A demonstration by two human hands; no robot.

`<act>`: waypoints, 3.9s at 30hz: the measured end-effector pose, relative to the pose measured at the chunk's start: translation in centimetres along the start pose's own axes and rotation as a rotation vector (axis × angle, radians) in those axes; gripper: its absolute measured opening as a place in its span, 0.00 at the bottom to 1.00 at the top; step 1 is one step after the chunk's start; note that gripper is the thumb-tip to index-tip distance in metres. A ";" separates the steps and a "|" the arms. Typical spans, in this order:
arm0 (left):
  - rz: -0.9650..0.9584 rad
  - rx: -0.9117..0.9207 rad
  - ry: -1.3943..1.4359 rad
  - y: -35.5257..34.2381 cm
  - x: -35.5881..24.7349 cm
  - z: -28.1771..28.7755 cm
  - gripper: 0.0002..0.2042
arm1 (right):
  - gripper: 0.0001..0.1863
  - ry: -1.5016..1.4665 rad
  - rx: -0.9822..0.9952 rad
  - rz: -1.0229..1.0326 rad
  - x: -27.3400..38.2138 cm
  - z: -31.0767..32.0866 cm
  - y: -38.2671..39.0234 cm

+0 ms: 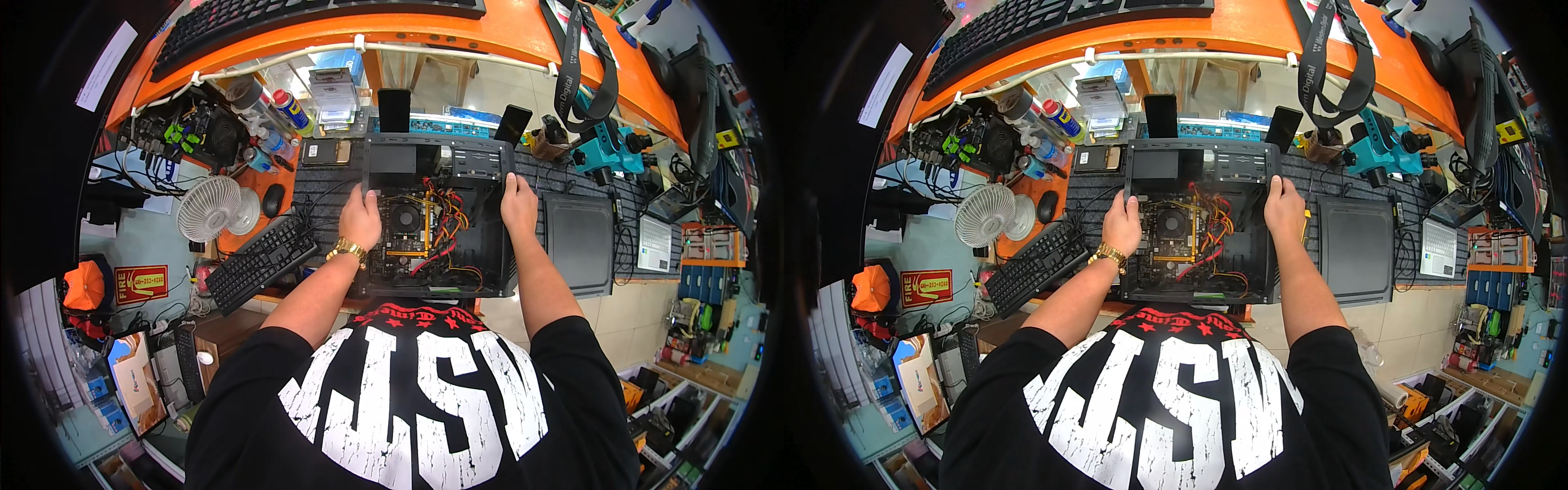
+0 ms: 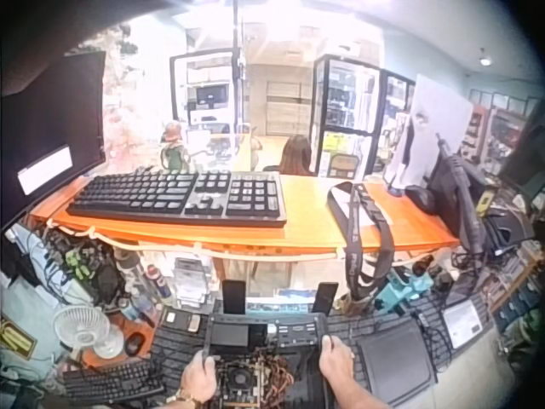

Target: The person touches internal components and cables inside an open computer case by hand, then types on a keyboard while looking at a monitor.

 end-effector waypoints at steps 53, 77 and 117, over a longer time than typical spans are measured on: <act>-0.002 -0.026 0.007 0.0 0.3 0.0 0.23 | 0.31 -0.032 -0.024 0.018 -0.2 0.0 -0.1; 0.001 -0.014 0.002 -0.1 0.5 -0.1 0.22 | 0.31 -0.053 -0.019 0.018 -0.2 -0.1 0.0; -0.001 -0.011 0.012 -0.1 0.4 0.0 0.22 | 0.31 -0.048 -0.017 0.023 -0.4 -0.2 -0.3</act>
Point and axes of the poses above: each hand's wrist, its own y-axis away from the middle knuckle, its own z-axis out of the back of the hand, x = y × z, the point moved 9 cm from there along -y, towards the middle knuckle, and after that the axes turned 6 degrees about x, right-handed, at the moved point
